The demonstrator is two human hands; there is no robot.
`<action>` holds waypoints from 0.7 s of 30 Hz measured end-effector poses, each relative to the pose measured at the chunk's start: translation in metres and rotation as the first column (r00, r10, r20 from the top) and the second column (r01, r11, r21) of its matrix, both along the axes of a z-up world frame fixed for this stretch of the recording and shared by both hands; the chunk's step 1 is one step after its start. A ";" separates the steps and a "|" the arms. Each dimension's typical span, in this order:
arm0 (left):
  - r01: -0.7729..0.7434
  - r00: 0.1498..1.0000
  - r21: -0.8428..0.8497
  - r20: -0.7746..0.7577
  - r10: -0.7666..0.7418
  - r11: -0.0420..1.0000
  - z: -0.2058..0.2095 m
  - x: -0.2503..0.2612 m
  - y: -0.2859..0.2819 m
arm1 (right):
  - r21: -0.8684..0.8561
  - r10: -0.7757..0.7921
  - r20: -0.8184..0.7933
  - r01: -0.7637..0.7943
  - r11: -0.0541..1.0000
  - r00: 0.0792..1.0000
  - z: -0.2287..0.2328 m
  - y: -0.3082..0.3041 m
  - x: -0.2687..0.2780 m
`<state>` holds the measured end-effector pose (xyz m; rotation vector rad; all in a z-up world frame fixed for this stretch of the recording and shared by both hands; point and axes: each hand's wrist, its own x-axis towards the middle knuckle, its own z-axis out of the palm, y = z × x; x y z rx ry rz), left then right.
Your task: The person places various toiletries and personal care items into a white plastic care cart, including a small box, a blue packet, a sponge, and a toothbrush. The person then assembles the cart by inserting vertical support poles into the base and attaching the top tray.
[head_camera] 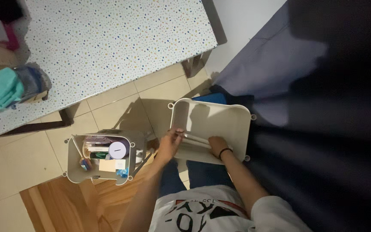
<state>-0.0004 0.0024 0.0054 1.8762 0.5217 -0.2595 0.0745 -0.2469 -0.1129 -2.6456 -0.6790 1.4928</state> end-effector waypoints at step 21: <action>-0.058 0.955 -0.103 0.283 0.085 0.993 0.035 -0.013 0.046 | 0.341 -0.562 0.080 0.507 0.792 0.823 0.077 0.002 0.019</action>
